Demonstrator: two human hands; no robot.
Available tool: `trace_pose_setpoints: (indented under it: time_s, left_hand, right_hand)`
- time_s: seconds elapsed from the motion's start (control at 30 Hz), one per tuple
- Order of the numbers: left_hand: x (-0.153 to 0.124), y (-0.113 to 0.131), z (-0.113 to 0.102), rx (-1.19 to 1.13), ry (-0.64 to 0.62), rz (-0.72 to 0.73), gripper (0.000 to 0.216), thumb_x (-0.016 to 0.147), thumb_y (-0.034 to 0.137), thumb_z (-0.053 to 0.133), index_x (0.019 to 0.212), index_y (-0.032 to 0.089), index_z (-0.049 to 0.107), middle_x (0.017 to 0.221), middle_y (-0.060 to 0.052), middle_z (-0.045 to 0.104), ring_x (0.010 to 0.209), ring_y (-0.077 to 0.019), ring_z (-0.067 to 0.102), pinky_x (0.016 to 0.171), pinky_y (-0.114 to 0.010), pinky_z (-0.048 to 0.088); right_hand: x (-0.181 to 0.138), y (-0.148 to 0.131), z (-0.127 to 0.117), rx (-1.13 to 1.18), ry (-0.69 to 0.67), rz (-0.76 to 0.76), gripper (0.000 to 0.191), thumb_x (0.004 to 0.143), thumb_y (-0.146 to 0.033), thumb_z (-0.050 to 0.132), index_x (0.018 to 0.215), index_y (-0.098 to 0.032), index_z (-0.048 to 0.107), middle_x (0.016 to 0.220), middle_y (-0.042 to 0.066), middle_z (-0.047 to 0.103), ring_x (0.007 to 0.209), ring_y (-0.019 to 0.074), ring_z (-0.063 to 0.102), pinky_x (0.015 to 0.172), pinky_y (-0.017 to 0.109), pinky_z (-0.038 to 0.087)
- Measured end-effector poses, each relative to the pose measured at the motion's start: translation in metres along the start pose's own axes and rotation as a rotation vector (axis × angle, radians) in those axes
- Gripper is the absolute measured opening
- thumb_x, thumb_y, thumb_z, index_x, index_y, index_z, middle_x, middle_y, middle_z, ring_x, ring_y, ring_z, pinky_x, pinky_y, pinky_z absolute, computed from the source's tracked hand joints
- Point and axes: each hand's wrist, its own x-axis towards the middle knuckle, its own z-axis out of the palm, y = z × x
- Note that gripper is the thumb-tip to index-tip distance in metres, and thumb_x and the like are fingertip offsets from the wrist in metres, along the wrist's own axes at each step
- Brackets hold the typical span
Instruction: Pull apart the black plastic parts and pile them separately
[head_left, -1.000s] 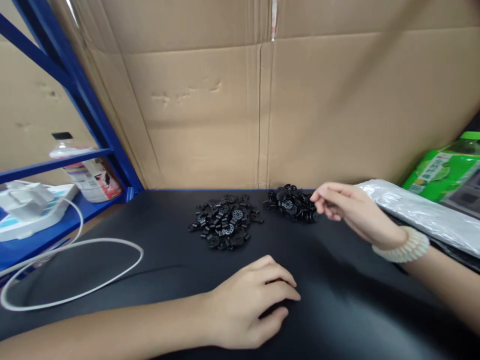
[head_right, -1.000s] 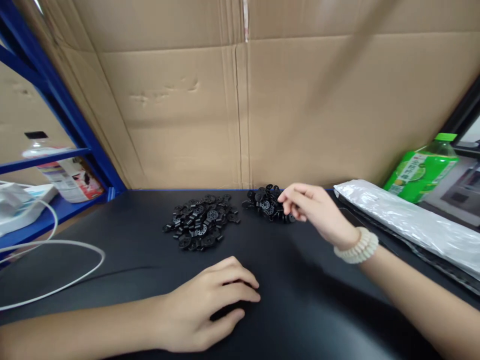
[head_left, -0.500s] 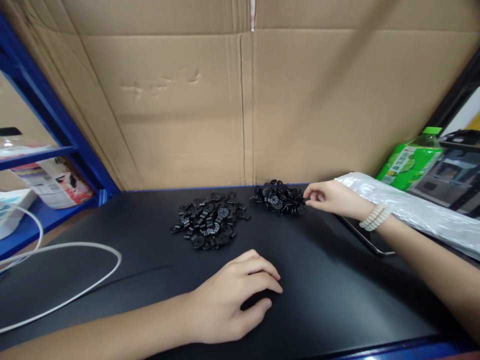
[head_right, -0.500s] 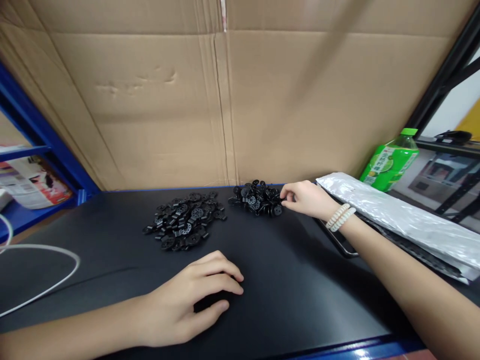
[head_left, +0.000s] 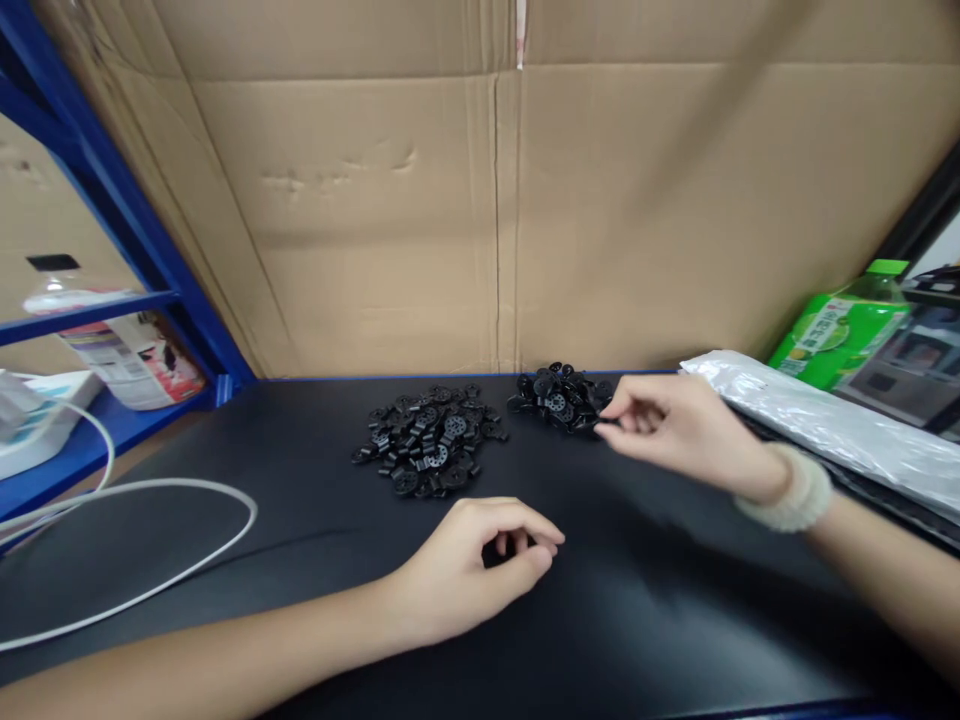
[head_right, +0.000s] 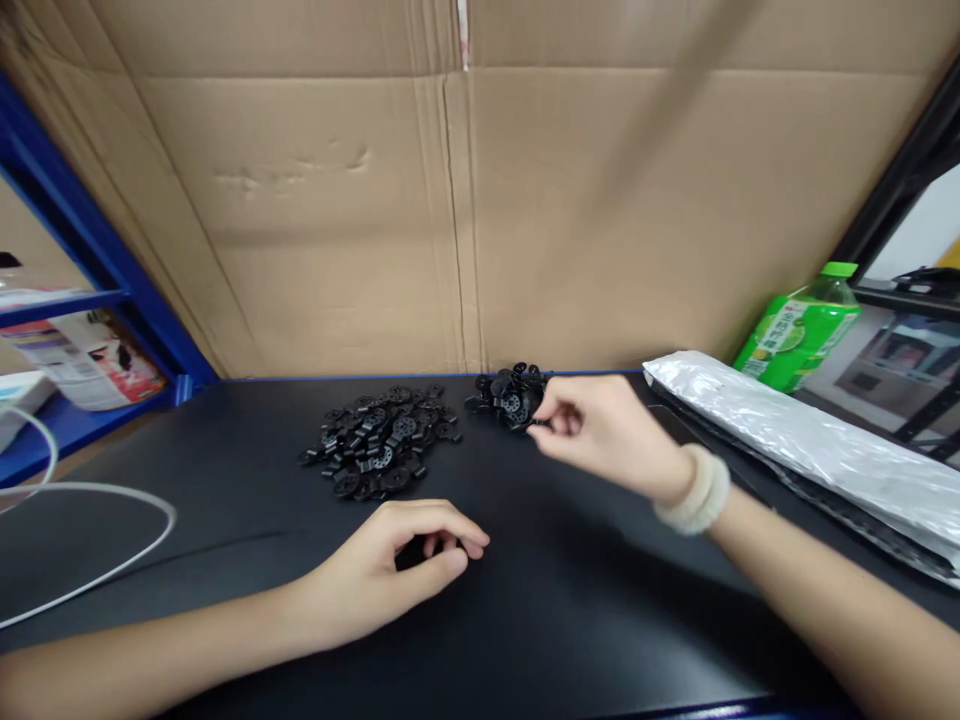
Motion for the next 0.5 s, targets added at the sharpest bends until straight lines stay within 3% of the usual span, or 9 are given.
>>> trace_pose_setpoints:
  time_s: [0.1,0.2,0.33,0.5]
  left_hand:
    - [0.002,0.0,-0.001,-0.176,0.021,-0.097,0.026,0.087,0.032,0.054,0.097,0.013,0.07,0.087,-0.007,0.072,0.071,-0.0156,0.058,0.064,-0.025,0.044]
    - [0.002,0.001,-0.002,-0.312,0.047,-0.091,0.026,0.086,0.036,0.056,0.081,0.013,0.067,0.076,-0.003,0.066,0.07,-0.0146,0.056,0.068,-0.025,0.043]
    - [0.003,0.0,-0.001,-0.382,0.127,-0.106,0.027,0.085,0.037,0.057,0.072,0.014,0.061,0.065,0.002,0.055,0.064,-0.012,0.05,0.063,-0.022,0.042]
    - [0.003,-0.003,-0.001,-0.327,0.172,-0.117,0.029,0.09,0.035,0.05,0.07,0.015,0.058,0.063,0.002,0.053,0.061,-0.0118,0.049,0.06,-0.022,0.041]
  right_hand:
    - [-0.015,-0.034,0.031,-0.105,0.105,-0.35,0.02,0.089,-0.02,0.052,0.07,-0.019,0.058,0.061,0.001,0.059,0.056,0.0135,0.052,0.054,0.027,0.039]
    - [-0.026,-0.051,0.05,-0.232,0.133,-0.601,0.032,0.09,-0.009,0.046,0.06,-0.02,0.054,0.051,0.001,0.051,0.05,0.0149,0.045,0.047,0.031,0.03]
    - [-0.03,-0.055,0.054,-0.229,0.148,-0.694,0.031,0.088,-0.006,0.047,0.062,-0.019,0.056,0.051,0.002,0.052,0.048,0.016,0.043,0.045,0.032,0.029]
    - [-0.031,-0.057,0.057,-0.229,0.133,-0.723,0.033,0.085,-0.005,0.049,0.056,-0.019,0.053,0.05,0.001,0.049,0.046,0.0145,0.04,0.044,0.032,0.024]
